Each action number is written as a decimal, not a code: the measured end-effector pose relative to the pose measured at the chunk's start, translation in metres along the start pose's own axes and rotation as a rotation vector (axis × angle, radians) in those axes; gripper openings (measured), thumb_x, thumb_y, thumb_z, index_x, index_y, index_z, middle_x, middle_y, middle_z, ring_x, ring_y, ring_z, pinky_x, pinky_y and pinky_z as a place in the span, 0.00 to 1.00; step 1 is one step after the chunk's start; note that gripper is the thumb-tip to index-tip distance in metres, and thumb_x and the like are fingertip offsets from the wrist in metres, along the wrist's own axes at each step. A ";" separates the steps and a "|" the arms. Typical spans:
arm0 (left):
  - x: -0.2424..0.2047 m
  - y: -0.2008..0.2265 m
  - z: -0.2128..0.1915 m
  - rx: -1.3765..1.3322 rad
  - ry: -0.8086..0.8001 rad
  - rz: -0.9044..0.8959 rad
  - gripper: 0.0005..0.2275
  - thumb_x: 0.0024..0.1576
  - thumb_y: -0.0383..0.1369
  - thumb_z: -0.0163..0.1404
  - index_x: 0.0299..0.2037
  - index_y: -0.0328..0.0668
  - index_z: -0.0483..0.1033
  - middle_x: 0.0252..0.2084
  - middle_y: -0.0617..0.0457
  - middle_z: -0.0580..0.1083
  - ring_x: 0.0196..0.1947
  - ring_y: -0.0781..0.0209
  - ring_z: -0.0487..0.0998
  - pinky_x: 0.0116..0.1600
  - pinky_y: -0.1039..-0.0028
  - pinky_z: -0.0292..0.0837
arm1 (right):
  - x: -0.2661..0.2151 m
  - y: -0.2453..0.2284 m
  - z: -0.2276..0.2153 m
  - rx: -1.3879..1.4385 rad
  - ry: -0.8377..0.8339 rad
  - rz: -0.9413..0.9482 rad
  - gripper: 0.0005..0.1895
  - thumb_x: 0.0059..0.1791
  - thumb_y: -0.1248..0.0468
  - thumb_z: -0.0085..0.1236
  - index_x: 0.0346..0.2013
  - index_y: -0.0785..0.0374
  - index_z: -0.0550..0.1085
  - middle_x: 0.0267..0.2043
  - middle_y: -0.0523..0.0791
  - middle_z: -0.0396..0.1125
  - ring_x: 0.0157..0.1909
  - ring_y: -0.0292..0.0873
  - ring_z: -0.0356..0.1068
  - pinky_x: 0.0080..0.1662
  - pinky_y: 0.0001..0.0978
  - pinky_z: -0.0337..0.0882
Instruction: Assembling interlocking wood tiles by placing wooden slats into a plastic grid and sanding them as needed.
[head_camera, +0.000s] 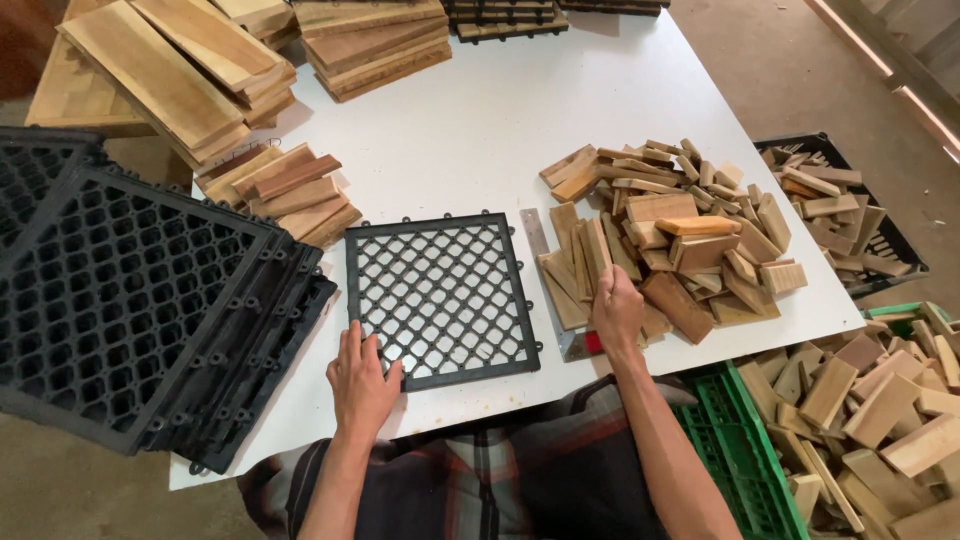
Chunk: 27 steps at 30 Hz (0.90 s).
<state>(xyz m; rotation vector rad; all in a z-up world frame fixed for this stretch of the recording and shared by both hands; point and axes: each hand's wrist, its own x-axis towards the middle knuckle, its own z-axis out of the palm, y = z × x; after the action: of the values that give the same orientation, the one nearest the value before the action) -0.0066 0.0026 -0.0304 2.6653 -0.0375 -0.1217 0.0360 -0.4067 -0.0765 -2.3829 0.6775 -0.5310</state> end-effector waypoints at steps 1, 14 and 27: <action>-0.001 0.000 0.000 0.000 -0.003 0.000 0.24 0.60 0.39 0.51 0.64 0.33 0.66 0.76 0.35 0.54 0.77 0.39 0.52 0.70 0.44 0.54 | -0.004 -0.005 -0.004 -0.002 -0.001 0.002 0.25 0.59 0.49 0.36 0.61 0.60 0.73 0.54 0.54 0.72 0.53 0.65 0.72 0.51 0.64 0.72; -0.001 0.003 0.006 0.063 -0.052 0.117 0.24 0.61 0.43 0.49 0.65 0.41 0.67 0.76 0.38 0.56 0.78 0.42 0.52 0.72 0.47 0.51 | -0.008 -0.010 -0.013 -0.076 0.052 -0.004 0.23 0.59 0.50 0.40 0.59 0.60 0.73 0.49 0.58 0.74 0.49 0.66 0.74 0.49 0.63 0.73; 0.005 0.071 0.064 -0.060 0.044 0.444 0.18 0.60 0.38 0.51 0.59 0.41 0.71 0.69 0.37 0.63 0.73 0.38 0.59 0.68 0.46 0.56 | -0.015 -0.023 -0.020 -0.293 -0.076 -0.118 0.37 0.45 0.52 0.60 0.68 0.53 0.65 0.54 0.50 0.66 0.51 0.60 0.73 0.45 0.62 0.77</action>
<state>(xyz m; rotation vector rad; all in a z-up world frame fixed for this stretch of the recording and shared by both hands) -0.0083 -0.0897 -0.0555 2.5298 -0.5958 0.0794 0.0214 -0.3906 -0.0506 -2.7152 0.6191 -0.4103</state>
